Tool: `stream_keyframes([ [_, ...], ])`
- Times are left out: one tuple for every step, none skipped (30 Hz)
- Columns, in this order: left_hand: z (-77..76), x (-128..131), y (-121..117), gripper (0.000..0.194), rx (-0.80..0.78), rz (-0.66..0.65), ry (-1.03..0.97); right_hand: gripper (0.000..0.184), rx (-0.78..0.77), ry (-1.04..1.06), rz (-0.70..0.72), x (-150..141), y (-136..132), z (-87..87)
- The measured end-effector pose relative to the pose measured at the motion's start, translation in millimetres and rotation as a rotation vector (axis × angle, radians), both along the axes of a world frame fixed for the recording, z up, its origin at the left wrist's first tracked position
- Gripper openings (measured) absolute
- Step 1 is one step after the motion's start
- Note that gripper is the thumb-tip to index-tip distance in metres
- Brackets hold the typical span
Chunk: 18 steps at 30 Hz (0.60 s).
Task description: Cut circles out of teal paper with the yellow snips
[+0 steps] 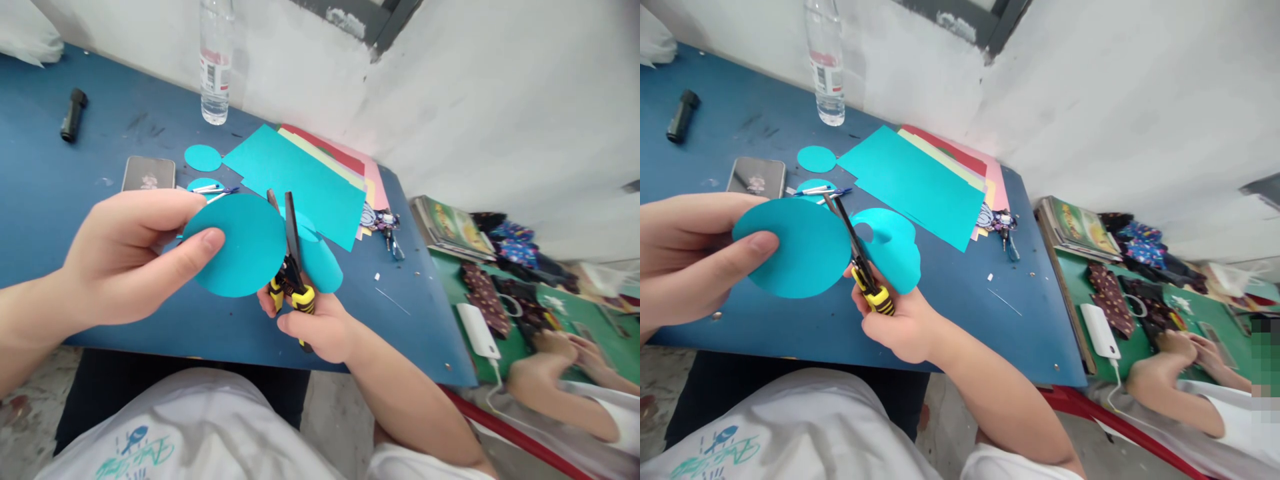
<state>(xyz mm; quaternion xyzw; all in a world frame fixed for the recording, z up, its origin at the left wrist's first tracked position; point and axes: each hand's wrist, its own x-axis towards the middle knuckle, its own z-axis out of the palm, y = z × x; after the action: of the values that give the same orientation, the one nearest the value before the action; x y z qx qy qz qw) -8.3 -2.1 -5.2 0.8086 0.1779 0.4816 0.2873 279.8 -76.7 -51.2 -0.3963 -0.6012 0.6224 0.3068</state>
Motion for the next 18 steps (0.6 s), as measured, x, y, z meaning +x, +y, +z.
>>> stream_keyframes([
  [-0.5,0.2,0.2,0.040,-0.003,0.001,-0.003,0.014,0.005,0.006,-0.001,0.1,-0.2,-0.7],
  [-1.1,0.6,0.6,0.039,-0.001,-0.006,-0.018,0.014,0.007,0.010,-0.003,0.3,-0.4,-1.4],
  [-1.6,1.3,1.0,0.038,-0.006,-0.010,-0.039,0.015,0.008,0.014,-0.007,0.4,-0.6,-1.9],
  [-2.2,2.1,1.3,0.038,-0.018,-0.011,-0.056,0.016,0.004,0.015,-0.012,0.4,-0.8,-2.3],
  [-2.6,2.9,1.5,0.037,-0.027,-0.013,-0.073,0.018,-0.002,0.015,-0.016,0.4,-1.0,-2.5],
  [-3.0,3.6,1.4,0.037,-0.034,-0.016,-0.075,0.019,-0.007,0.014,-0.021,0.3,-1.2,-2.5],
  [-3.1,4.0,1.1,0.038,-0.038,-0.015,-0.069,0.020,-0.009,0.014,-0.027,0.2,-1.3,-2.3],
  [-3.0,4.2,0.8,0.040,-0.038,-0.014,-0.061,0.020,-0.010,0.014,-0.031,0.1,-1.5,-2.0],
  [-2.6,4.1,0.3,0.042,-0.029,-0.015,-0.063,0.020,-0.009,0.010,-0.034,-0.1,-1.6,-1.6],
  [-2.1,3.9,-0.2,0.043,-0.025,-0.014,-0.060,0.020,-0.008,0.006,-0.036,-0.1,-1.9,-1.1],
  [-1.3,3.4,-0.7,0.044,-0.028,-0.007,-0.062,0.020,-0.008,0.002,-0.039,-0.2,-2.1,-0.6],
  [-0.4,2.9,-1.0,0.045,-0.033,-0.006,-0.058,0.020,-0.013,-0.004,-0.039,-0.1,-2.5,-0.2],
  [0.5,2.4,-1.3,0.045,-0.034,-0.009,-0.053,0.020,-0.021,-0.007,-0.037,0.0,-2.8,0.1],
  [1.4,2.0,-1.4,0.045,-0.038,-0.010,-0.039,0.020,-0.029,-0.008,-0.035,0.1,-3.2,0.3],
  [2.3,1.6,-1.3,0.044,-0.040,-0.012,-0.026,0.020,-0.036,-0.005,-0.033,0.2,-3.5,0.2],
  [3.0,1.5,-1.2,0.044,-0.041,-0.014,-0.015,0.020,-0.042,-0.003,-0.031,0.2,-3.8,0.0],
  [3.7,1.5,-0.9,0.045,-0.033,-0.025,-0.012,0.020,-0.045,0.000,-0.030,0.1,-4.0,-0.3],
  [4.2,1.8,-0.5,0.046,-0.033,-0.024,-0.011,0.020,-0.047,0.003,-0.033,-0.2,-4.1,-0.6],
])
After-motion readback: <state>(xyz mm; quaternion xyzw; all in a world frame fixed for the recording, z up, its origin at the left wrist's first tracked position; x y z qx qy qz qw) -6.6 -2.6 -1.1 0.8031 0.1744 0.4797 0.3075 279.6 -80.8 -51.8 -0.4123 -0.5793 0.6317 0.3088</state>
